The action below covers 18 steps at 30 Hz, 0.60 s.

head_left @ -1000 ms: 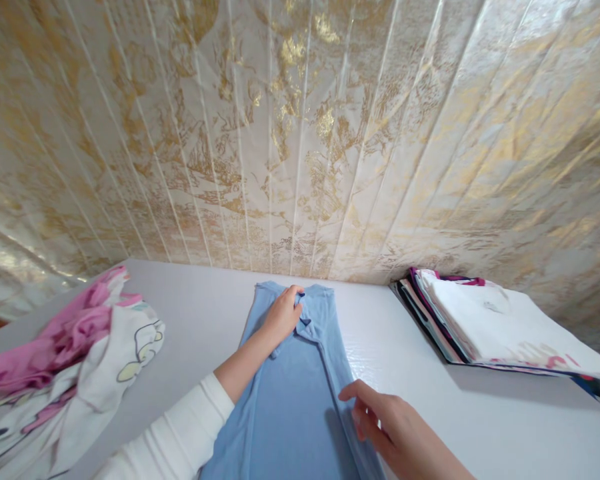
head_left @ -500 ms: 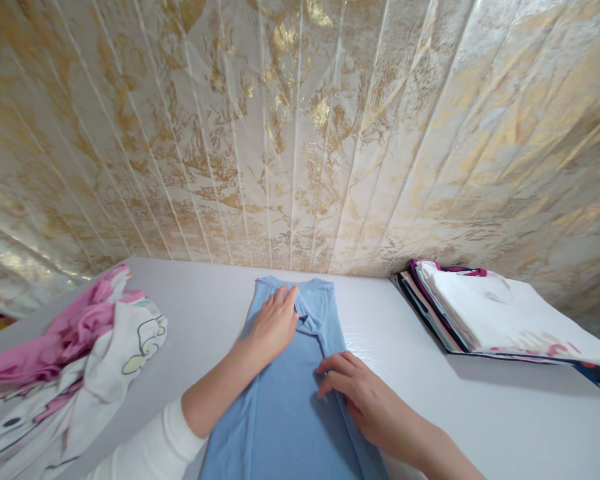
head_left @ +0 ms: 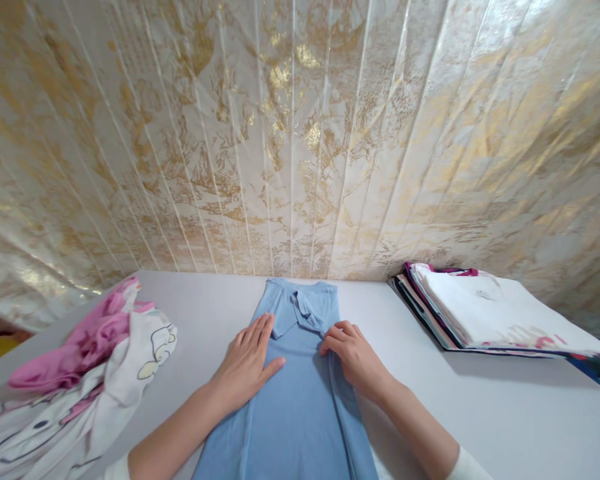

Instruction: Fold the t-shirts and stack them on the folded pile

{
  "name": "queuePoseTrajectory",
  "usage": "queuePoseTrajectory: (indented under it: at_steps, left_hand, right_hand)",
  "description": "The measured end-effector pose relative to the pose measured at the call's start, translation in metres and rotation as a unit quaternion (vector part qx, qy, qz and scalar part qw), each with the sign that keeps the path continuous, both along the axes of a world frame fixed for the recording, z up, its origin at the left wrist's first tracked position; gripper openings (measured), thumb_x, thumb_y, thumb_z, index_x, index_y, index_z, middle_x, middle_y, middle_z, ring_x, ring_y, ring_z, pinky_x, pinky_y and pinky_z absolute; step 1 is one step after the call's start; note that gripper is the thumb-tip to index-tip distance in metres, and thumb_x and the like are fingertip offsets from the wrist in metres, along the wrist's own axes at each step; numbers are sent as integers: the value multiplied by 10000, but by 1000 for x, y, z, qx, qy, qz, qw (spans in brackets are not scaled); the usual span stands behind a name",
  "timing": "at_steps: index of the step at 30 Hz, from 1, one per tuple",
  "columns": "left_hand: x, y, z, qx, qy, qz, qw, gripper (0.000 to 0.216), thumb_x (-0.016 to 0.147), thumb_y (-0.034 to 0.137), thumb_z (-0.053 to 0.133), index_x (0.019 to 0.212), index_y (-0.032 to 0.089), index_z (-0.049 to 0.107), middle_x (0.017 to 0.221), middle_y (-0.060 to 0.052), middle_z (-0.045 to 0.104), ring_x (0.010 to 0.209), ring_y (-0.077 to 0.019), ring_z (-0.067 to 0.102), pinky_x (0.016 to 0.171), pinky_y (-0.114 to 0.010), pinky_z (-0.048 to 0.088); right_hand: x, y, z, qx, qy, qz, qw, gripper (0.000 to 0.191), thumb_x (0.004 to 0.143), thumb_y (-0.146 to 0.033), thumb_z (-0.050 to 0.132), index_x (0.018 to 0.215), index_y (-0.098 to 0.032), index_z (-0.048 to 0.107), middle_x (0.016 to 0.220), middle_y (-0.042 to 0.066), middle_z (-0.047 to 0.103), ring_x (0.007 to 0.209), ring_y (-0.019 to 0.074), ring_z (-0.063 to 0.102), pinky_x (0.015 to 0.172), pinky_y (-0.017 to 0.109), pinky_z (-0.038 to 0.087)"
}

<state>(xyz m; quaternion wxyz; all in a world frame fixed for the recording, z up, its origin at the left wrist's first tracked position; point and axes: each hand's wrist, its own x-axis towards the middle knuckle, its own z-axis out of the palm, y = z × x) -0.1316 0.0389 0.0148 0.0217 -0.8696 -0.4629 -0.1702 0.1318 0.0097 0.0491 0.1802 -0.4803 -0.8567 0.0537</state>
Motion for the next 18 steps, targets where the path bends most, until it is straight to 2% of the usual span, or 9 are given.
queuePoseTrajectory:
  at_steps: [2,4,6,8,10,13,18]
  left_hand:
    - [5,-12,14,4,-21,-33,999,629,955,413,493,1495,200,252,1533,-163,317,1396,-321,303,1078,-491,311]
    - [16,-33,31,-9,-37,-112,993,451,935,249,521,1376,252,427,1466,-112,403,1330,-298,369,1064,-481,321]
    - [30,-55,48,-57,-42,-209,975,314,894,117,527,1176,253,552,1259,-66,547,1124,-239,508,966,-394,397]
    - [46,-70,57,-76,-30,-282,956,293,864,67,544,1097,244,567,1131,-41,580,952,-199,542,857,-325,420]
    - [60,-78,58,-65,-4,-335,940,227,873,88,570,1044,237,574,1069,-21,589,870,-179,538,791,-300,406]
    - [73,-79,49,-38,27,-386,921,60,916,196,598,965,227,581,1008,5,603,830,-165,532,737,-300,381]
    - [83,-78,40,6,40,-426,904,58,928,254,608,928,210,571,930,22,606,756,-156,508,665,-325,360]
  right_hand:
    - [0,11,0,19,-17,9,1000,357,763,78,476,846,-211,669,939,28,641,1041,214,478,881,340,349]
    - [-3,19,-1,38,-26,27,999,305,774,55,512,772,-207,668,977,31,635,1059,215,465,882,341,337]
    - [-6,24,-2,54,-26,48,997,261,783,24,553,688,-199,651,1024,34,632,1080,222,450,884,347,329]
    - [-7,27,-4,65,-18,61,996,263,783,5,580,611,-190,620,1033,31,636,1084,224,445,881,350,327]
    - [-6,28,-7,70,-10,61,996,279,779,6,586,573,-183,595,1029,27,641,1069,220,450,872,347,329]
    - [-3,28,-10,71,-4,46,996,279,776,19,577,579,-178,593,1034,28,639,1053,215,454,866,340,334]
    - [-6,26,-11,66,3,36,997,269,783,26,562,620,-183,611,1025,35,626,1017,202,460,853,321,349]
